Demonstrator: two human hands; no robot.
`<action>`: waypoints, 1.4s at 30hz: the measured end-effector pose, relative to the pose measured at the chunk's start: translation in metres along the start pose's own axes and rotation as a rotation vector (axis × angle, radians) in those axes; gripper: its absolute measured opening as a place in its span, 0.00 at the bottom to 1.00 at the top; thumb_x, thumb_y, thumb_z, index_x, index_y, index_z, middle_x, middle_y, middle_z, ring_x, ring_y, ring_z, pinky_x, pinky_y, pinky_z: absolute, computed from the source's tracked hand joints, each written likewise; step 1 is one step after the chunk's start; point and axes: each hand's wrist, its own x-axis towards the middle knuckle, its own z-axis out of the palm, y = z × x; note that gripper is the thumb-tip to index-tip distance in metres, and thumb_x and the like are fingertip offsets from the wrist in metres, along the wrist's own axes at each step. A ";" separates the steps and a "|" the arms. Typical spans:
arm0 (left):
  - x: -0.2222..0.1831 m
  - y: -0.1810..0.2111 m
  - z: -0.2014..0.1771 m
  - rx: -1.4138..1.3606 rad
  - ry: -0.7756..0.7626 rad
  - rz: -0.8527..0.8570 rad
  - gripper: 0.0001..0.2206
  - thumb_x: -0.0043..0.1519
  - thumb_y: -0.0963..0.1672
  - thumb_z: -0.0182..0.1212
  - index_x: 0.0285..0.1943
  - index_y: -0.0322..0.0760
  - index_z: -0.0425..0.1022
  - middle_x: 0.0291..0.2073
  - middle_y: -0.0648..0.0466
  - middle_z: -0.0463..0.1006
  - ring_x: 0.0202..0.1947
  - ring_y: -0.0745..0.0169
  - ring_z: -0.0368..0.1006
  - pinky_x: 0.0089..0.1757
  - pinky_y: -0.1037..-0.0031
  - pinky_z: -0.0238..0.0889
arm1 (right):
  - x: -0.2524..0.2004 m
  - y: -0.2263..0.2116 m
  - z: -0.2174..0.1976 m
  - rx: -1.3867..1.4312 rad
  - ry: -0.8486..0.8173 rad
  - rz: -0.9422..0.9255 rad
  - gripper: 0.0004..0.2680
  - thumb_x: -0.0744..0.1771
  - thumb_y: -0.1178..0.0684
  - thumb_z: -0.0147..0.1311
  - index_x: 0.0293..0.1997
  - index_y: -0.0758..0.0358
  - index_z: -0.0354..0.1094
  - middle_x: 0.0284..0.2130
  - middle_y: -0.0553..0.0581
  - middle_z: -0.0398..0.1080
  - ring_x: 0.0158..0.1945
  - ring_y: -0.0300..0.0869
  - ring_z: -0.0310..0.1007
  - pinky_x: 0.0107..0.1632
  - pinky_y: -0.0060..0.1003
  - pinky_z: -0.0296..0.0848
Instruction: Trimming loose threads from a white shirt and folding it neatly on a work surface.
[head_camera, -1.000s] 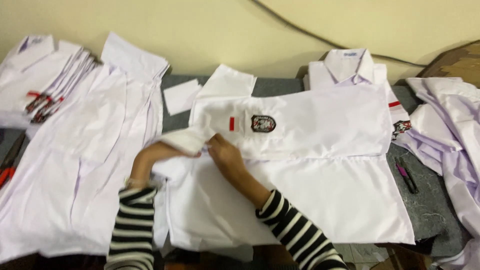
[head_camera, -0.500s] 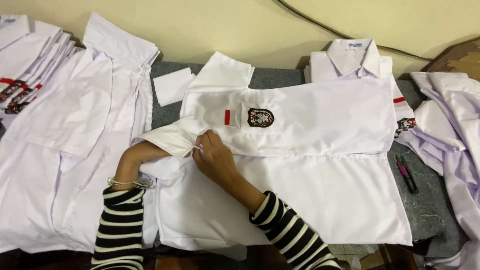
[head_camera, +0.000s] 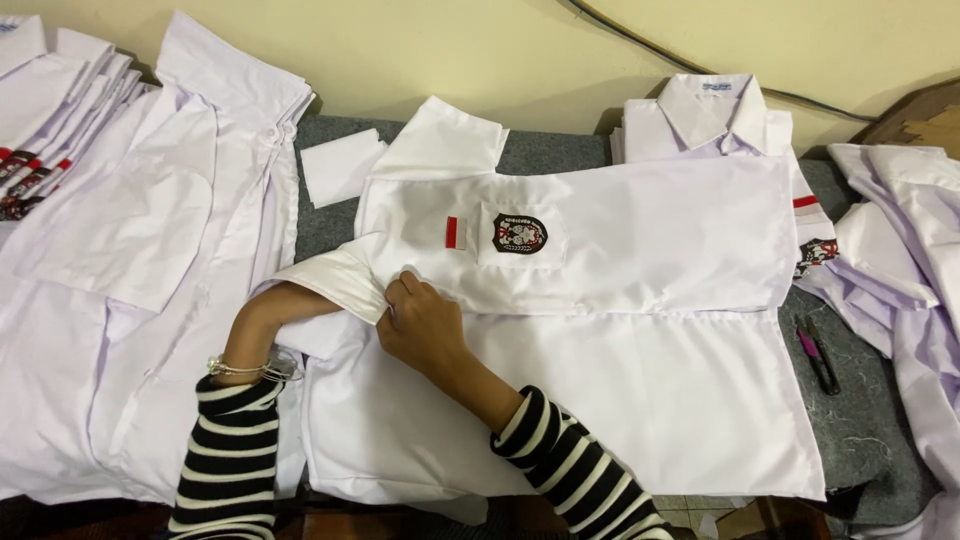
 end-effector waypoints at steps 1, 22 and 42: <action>0.001 -0.004 0.001 -0.005 0.001 -0.003 0.38 0.48 0.59 0.68 0.62 0.31 0.76 0.61 0.38 0.74 0.67 0.45 0.65 0.64 0.57 0.56 | 0.001 0.001 -0.006 0.003 0.000 0.000 0.02 0.59 0.57 0.53 0.29 0.59 0.65 0.26 0.50 0.60 0.24 0.41 0.68 0.18 0.31 0.66; -0.069 0.112 -0.030 -0.146 0.026 -0.061 0.38 0.49 0.58 0.67 0.63 0.27 0.74 0.62 0.34 0.72 0.68 0.44 0.64 0.64 0.57 0.56 | 0.015 0.019 -0.015 0.641 -0.308 0.519 0.07 0.66 0.56 0.54 0.44 0.56 0.79 0.30 0.50 0.73 0.35 0.38 0.72 0.44 0.36 0.71; -0.061 0.097 -0.025 -0.199 0.043 -0.029 0.40 0.52 0.57 0.67 0.69 0.28 0.67 0.66 0.33 0.67 0.70 0.43 0.60 0.65 0.54 0.52 | 0.013 0.035 -0.013 1.020 -0.520 0.709 0.14 0.66 0.46 0.57 0.49 0.67 0.75 0.23 0.54 0.68 0.26 0.35 0.66 0.29 0.26 0.63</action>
